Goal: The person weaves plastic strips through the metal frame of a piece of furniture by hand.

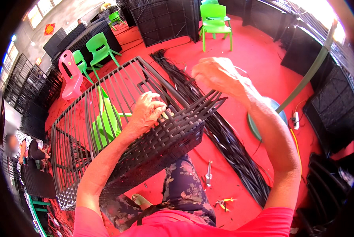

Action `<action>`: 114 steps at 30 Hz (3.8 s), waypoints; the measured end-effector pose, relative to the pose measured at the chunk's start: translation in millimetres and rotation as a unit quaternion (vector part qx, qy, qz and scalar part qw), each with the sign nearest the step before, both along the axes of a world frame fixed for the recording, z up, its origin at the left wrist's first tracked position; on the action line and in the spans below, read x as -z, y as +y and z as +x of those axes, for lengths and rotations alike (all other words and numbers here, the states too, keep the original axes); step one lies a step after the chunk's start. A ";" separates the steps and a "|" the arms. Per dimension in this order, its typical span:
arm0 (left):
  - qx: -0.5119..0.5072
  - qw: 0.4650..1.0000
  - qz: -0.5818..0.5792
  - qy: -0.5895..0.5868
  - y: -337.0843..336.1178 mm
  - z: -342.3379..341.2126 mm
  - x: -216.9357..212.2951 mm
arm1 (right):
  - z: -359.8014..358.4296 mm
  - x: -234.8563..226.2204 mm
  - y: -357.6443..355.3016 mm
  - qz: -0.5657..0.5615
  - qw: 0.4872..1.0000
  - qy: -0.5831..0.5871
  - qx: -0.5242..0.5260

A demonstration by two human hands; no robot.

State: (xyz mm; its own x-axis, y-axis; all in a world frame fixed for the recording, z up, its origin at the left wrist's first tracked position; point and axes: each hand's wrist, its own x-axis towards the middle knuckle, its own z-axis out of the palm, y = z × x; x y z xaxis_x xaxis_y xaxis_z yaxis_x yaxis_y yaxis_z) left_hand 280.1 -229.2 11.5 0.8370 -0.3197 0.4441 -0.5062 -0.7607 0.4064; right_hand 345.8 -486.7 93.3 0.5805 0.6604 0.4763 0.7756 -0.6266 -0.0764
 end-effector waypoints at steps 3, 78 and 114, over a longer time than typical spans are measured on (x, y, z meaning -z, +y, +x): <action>0.021 0.998 0.054 0.003 -1.4 13.3 11.6 | 12.0 15.8 11.6 -0.008 0.991 0.126 -0.050; 0.016 0.955 -0.190 0.227 30.4 -33.7 -25.0 | -22.0 50.5 82.0 0.060 0.860 0.500 -0.084; -0.093 0.983 0.040 0.153 75.0 -47.4 15.2 | -59.9 53.7 132.1 0.066 0.932 0.352 -0.052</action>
State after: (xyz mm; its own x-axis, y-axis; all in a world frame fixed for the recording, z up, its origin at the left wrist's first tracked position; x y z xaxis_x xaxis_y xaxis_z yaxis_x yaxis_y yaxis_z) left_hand 232.7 -154.2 -3.6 0.9749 -0.1718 0.1420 -0.2182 -0.8647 0.4523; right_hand 285.9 -354.6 39.5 0.7154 0.6939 0.0817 0.5602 -0.4998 -0.6607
